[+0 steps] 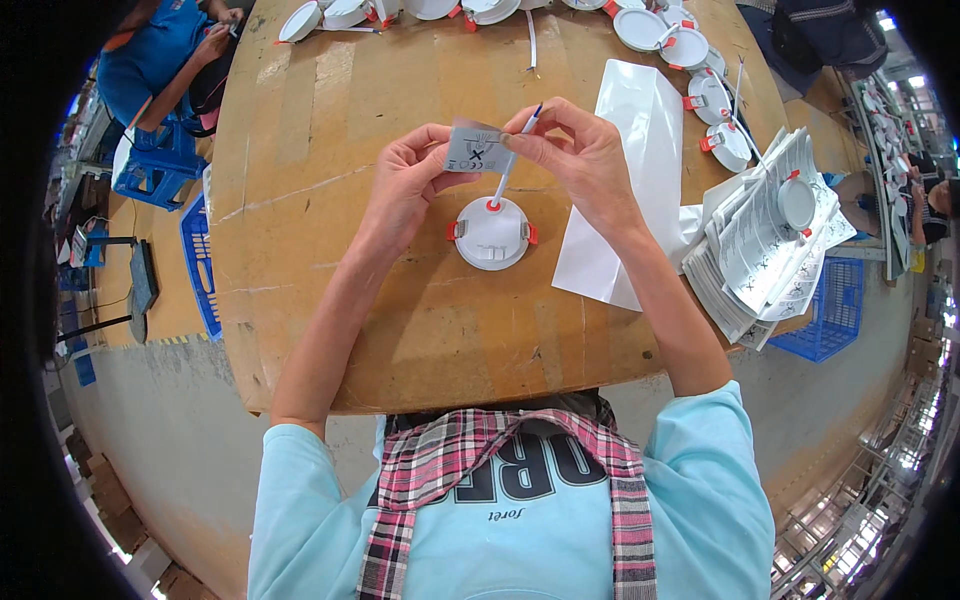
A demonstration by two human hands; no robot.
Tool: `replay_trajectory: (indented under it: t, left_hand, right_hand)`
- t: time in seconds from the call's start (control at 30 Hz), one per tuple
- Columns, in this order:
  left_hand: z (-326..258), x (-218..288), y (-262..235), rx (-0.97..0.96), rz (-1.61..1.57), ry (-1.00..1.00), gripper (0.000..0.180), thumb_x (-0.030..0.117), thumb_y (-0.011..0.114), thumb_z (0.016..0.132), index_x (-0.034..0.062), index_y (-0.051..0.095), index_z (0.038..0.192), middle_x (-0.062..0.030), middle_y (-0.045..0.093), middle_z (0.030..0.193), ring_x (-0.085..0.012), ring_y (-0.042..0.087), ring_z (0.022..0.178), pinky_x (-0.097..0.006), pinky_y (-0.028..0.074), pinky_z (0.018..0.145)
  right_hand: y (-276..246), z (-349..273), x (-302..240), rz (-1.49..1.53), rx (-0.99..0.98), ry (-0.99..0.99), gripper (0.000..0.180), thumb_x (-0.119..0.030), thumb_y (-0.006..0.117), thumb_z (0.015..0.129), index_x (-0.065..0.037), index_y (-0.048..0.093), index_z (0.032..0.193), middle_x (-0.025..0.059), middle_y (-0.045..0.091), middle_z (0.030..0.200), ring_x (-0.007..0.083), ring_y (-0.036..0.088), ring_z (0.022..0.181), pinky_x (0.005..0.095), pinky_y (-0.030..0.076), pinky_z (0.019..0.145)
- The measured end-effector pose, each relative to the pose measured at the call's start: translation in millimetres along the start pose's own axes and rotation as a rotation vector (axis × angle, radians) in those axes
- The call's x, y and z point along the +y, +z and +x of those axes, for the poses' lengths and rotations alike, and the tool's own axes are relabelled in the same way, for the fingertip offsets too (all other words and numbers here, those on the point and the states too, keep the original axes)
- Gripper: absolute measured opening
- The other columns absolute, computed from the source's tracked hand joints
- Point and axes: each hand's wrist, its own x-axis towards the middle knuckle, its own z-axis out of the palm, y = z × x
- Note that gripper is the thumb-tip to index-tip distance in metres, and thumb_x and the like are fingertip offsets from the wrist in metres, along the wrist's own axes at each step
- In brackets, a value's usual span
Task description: Apply adhesive and stickers to the components of LED ceiling lights on an assembly line.
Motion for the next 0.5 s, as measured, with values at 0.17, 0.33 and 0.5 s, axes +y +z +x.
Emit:
replay_trajectory:
  t: [0.17, 0.33, 0.5]
  left_hand:
    - [1.9, -0.5, 0.5, -0.001, 0.006, -0.020, 0.018, 0.014, 0.057, 0.092, -0.0021, 0.062, 0.100, -0.0086, 0.067, 0.094, -0.0137, 0.066, 0.086, -0.031, 0.058, 0.080]
    - [3.0, -0.2, 1.6, 0.013, 0.042, -0.024, 0.019, 0.014, 0.056, 0.093, -0.0023, 0.062, 0.100, -0.0089, 0.067, 0.095, -0.0139, 0.066, 0.087, -0.031, 0.057, 0.080]
    - [2.4, 4.4, 5.1, 0.010, 0.076, 0.027, 0.017, 0.012, 0.057, 0.092, -0.0027, 0.063, 0.099, -0.0092, 0.068, 0.093, -0.0139, 0.066, 0.085, -0.031, 0.057, 0.080]
  right_hand:
    - [-2.7, 1.7, 0.3, -0.007, -0.038, -0.022, 0.004, -0.004, 0.067, 0.084, -0.003, 0.065, 0.087, 0.0005, 0.063, 0.085, 0.0075, 0.058, 0.083, 0.0258, 0.051, 0.082]
    - [-3.3, 2.5, 1.6, -0.010, -0.053, -0.091, 0.005, -0.004, 0.067, 0.083, -0.003, 0.065, 0.087, -0.0005, 0.060, 0.086, 0.0073, 0.057, 0.085, 0.0275, 0.050, 0.084]
    - [-5.2, 4.2, -1.6, -0.058, -0.031, 0.000, 0.008, -0.009, 0.068, 0.084, -0.002, 0.065, 0.087, 0.0011, 0.062, 0.083, 0.0085, 0.059, 0.082, 0.0270, 0.049, 0.081]
